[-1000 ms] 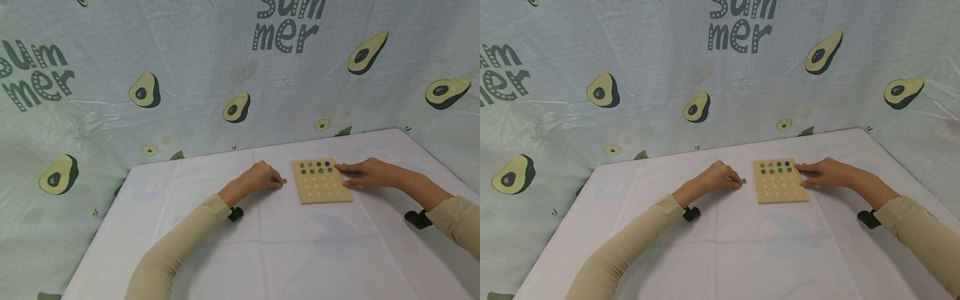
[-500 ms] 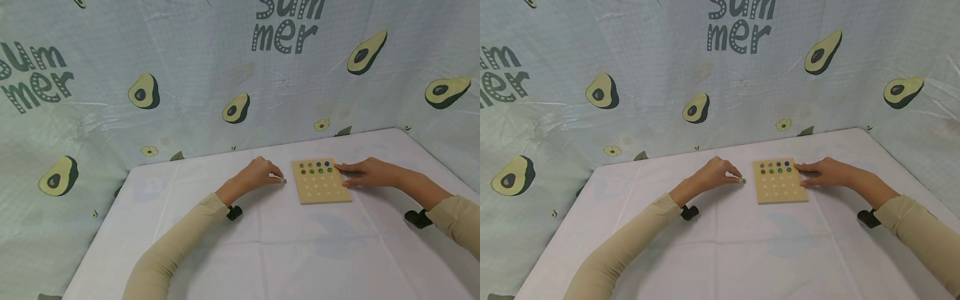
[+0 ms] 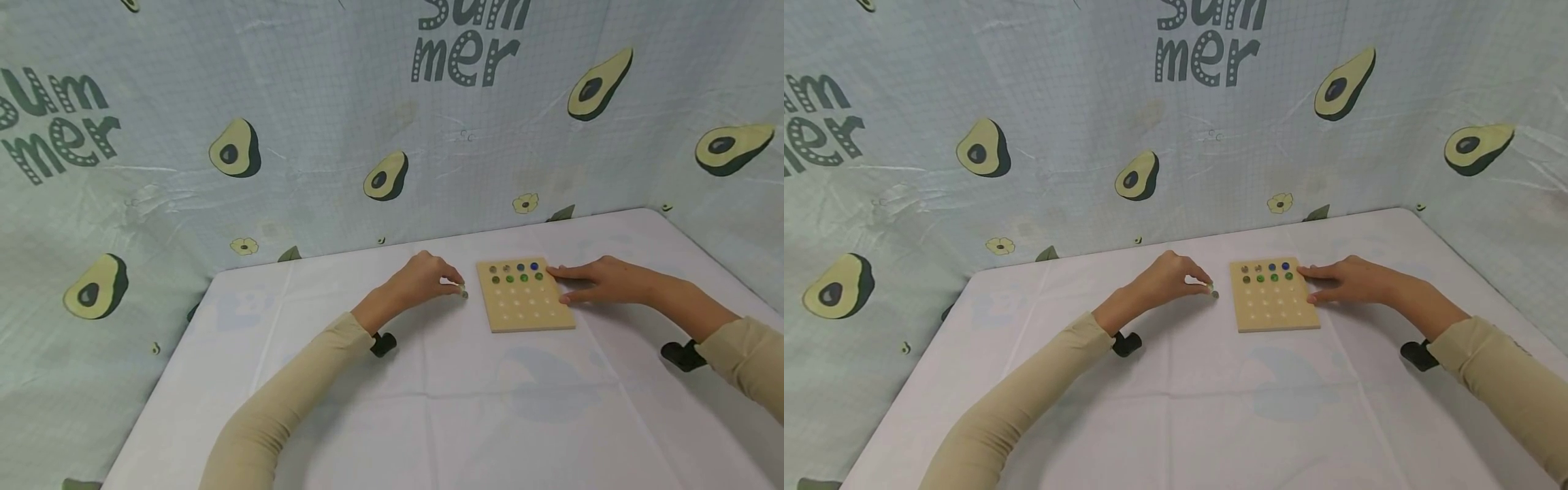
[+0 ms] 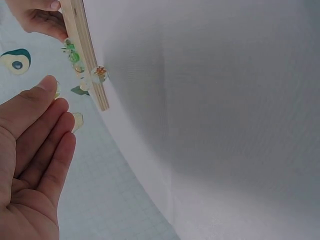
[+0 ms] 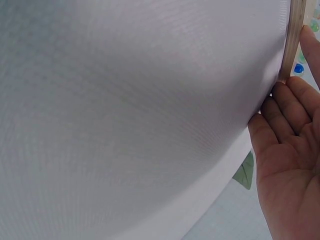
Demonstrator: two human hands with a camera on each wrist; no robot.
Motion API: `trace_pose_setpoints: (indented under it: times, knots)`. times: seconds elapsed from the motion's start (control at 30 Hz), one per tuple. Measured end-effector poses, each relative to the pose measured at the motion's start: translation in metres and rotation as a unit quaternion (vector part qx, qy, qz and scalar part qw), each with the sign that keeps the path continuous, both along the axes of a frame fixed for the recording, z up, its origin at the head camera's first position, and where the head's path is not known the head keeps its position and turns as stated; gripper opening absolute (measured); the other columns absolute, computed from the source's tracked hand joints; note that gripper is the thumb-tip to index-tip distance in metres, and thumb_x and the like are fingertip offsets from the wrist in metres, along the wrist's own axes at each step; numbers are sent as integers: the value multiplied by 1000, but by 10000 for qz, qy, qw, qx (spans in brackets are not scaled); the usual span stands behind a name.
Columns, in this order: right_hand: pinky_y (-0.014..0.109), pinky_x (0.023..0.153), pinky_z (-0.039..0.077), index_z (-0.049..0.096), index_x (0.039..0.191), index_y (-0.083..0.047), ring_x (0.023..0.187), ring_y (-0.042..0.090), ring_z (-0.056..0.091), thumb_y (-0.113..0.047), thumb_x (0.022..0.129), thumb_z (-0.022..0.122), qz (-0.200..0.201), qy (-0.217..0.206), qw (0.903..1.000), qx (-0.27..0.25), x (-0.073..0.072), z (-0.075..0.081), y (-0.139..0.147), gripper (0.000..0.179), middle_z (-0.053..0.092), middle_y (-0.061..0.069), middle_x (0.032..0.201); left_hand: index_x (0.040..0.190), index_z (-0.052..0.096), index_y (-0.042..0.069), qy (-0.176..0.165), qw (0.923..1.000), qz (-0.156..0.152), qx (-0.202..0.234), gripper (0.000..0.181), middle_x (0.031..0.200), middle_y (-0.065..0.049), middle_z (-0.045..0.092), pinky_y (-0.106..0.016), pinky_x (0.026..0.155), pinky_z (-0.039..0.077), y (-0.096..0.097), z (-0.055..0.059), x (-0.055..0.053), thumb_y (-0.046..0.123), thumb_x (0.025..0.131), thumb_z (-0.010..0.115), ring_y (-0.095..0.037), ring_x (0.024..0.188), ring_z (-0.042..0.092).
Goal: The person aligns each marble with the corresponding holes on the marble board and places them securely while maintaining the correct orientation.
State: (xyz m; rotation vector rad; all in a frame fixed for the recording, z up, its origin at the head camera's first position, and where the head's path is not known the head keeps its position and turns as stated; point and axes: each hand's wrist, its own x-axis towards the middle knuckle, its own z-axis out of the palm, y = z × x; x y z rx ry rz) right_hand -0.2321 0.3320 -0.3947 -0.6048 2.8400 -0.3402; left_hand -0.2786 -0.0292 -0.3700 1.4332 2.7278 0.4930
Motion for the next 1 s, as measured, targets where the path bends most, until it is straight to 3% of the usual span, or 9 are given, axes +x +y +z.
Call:
trace_pose_setpoints:
  times: [0.4,0.63,0.8,1.0]
  knots:
    - [59,92,50,51,149,-12,121,43,59,-59,91,67,11,-26,10000,-23,-2,-1,2,77,48,25,148,107,81,11,79,9999,-107,73,19,104,0,78,-18,79,54,3,-3,-2,22,92,77,-9,93,72]
    - [60,93,50,51,149,-12,122,45,59,-60,90,67,2,-42,10000,-40,-2,-1,2,78,48,25,148,110,80,11,-147,9995,-140,243,21,108,-1,78,-20,83,55,7,-5,-4,20,92,77,-10,98,72]
    - [62,94,48,50,150,-13,125,48,56,-61,90,67,-61,-102,9999,-29,-1,-2,1,79,48,25,148,110,80,9,-354,9976,-318,499,21,108,-3,77,-29,87,57,8,-7,-8,16,91,77,-15,101,72]
    - [61,93,49,50,150,-13,124,48,56,-60,90,68,-61,-57,10000,16,-1,-2,1,78,48,25,148,110,80,9,-261,9963,-529,631,20,108,-4,77,-30,88,57,11,-8,-12,16,91,78,-14,102,72]
